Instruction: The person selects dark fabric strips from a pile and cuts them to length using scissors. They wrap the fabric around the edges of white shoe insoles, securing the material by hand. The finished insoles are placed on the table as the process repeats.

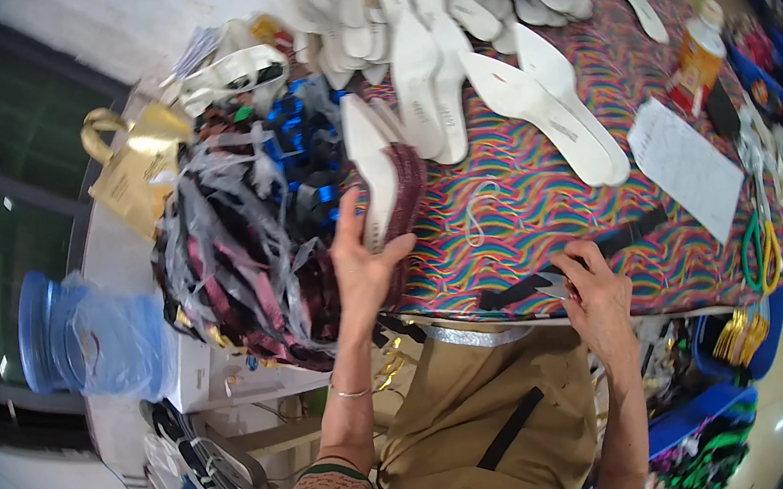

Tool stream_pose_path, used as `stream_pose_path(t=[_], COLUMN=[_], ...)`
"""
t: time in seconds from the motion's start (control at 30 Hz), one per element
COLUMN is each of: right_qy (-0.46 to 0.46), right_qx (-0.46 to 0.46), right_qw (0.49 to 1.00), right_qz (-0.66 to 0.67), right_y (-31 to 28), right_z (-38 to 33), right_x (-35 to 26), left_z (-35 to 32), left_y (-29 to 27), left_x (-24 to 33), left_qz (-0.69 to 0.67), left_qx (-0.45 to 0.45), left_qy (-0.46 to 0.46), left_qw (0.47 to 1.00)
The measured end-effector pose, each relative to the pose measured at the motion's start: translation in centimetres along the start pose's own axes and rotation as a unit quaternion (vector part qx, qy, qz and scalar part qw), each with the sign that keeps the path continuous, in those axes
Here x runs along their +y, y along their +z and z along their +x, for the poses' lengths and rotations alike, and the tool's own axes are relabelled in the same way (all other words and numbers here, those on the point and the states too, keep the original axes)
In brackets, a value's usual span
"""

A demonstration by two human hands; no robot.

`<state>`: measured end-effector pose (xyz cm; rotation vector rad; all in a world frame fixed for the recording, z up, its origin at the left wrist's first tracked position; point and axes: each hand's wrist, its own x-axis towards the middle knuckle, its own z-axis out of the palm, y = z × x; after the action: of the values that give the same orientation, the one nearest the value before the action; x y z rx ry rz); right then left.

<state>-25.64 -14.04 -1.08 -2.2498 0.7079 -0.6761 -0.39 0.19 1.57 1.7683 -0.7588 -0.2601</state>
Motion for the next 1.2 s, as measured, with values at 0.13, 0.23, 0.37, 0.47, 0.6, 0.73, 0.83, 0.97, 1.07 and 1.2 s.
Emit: stream_pose_path(t=[0.13,0.23,0.37,0.47,0.6,0.73,0.83,0.97,1.07,1.2], right_qy=[-0.012,-0.012,0.002,0.057,0.092,0.109,0.121,0.121,0.112,0.114], right_qx=[0.024,0.045,0.118,0.140,0.158,0.183,0.181,0.157,0.156,0.183], right_qw=[1.000,0.999,0.993,0.984,0.969,0.958,0.957,0.964,0.972,0.968], right_qz=[-0.003,-0.009,0.029,0.091,0.166,0.193,0.192,0.175,0.133,0.130], right_y=[0.2,0.7,2.1,2.2,2.1,1.7,2.2,2.5,2.1,2.3], right_z=[-0.3,-0.4,-0.5,-0.7,-0.9,-0.7,-0.4,-0.5,-0.1,-0.2], right_x=[-0.1,-0.6,0.2,1.5,1.5,2.2,1.5,1.6,0.3,0.7], left_z=[0.0,0.1,-0.9,-2.3,-2.3,1.5,5.3,11.7,17.0,20.2], left_y=[0.8,0.4,-0.3,-1.2,-5.2,-11.1,-17.7,-25.6,-28.9,-28.4], left_x=[-2.4,-2.0,-1.9,-0.7,1.8,4.4,3.8,2.1,1.6,0.4], left_qz=[0.275,0.271,0.318,0.262,0.183,0.127,0.148,0.167,0.265,0.431], left_qx=[-0.011,-0.015,-0.013,0.007,0.065,0.184,0.275,0.359,0.301,0.190], left_qy=[0.064,0.062,0.090,0.122,0.135,0.182,0.220,0.144,0.002,-0.122], left_qw=[0.959,0.960,0.944,0.957,0.972,0.958,0.924,0.907,0.916,0.874])
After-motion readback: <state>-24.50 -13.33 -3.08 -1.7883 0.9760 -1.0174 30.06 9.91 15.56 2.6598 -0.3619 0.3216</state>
